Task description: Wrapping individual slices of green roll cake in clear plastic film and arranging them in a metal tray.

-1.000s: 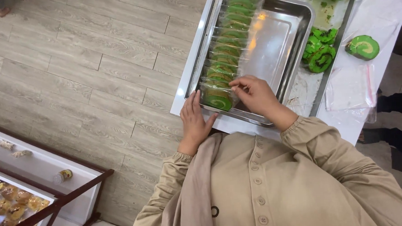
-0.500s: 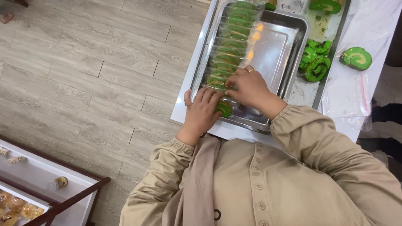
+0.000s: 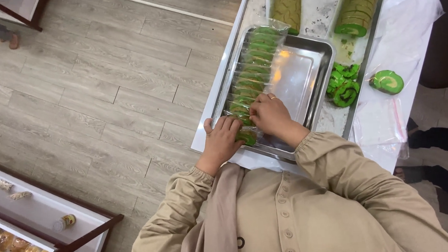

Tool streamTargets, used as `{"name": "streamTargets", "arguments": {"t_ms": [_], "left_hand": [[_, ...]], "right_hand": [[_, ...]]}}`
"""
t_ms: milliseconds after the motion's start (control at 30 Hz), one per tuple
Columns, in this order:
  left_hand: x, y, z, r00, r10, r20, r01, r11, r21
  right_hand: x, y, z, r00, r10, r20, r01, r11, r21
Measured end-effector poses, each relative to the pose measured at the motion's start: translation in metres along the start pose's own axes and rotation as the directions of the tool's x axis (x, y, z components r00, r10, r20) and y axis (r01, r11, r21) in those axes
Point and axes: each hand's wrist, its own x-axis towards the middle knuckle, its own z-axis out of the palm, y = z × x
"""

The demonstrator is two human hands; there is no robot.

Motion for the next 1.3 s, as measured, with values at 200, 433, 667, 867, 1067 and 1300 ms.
{"name": "streamTargets", "arguments": {"t_ms": [200,433,667,867,1067,1300], "left_hand": [[0.005,-0.011,0.006,0.996,0.07,-0.05,-0.066,0.994,0.084],[0.001,-0.006,-0.006,0.997,0.045,-0.055,-0.041,0.997,0.071],[0.015,-0.011,-0.009,0.982,0.019,-0.186,-0.027,0.999,-0.039],[0.047,-0.015,-0.009,0.996,-0.012,-0.086,0.002,0.993,-0.119],[0.092,-0.048,0.013,0.996,-0.048,0.074,0.069,0.947,-0.315],[0.126,-0.067,0.019,0.97,-0.057,0.235,0.084,0.991,-0.107]], "right_hand": [[0.003,0.002,-0.002,0.997,-0.071,0.013,0.067,0.976,0.209],[-0.017,0.009,0.002,0.915,-0.245,-0.319,0.333,0.907,0.258],[0.001,0.027,-0.016,0.967,-0.032,-0.253,0.096,0.965,0.246],[0.03,0.04,0.001,0.989,0.078,-0.129,-0.043,0.967,0.251],[0.039,0.032,-0.009,0.99,0.129,-0.048,-0.114,0.965,0.237],[0.05,0.041,0.008,0.99,0.069,-0.124,-0.065,0.997,0.04]]}}
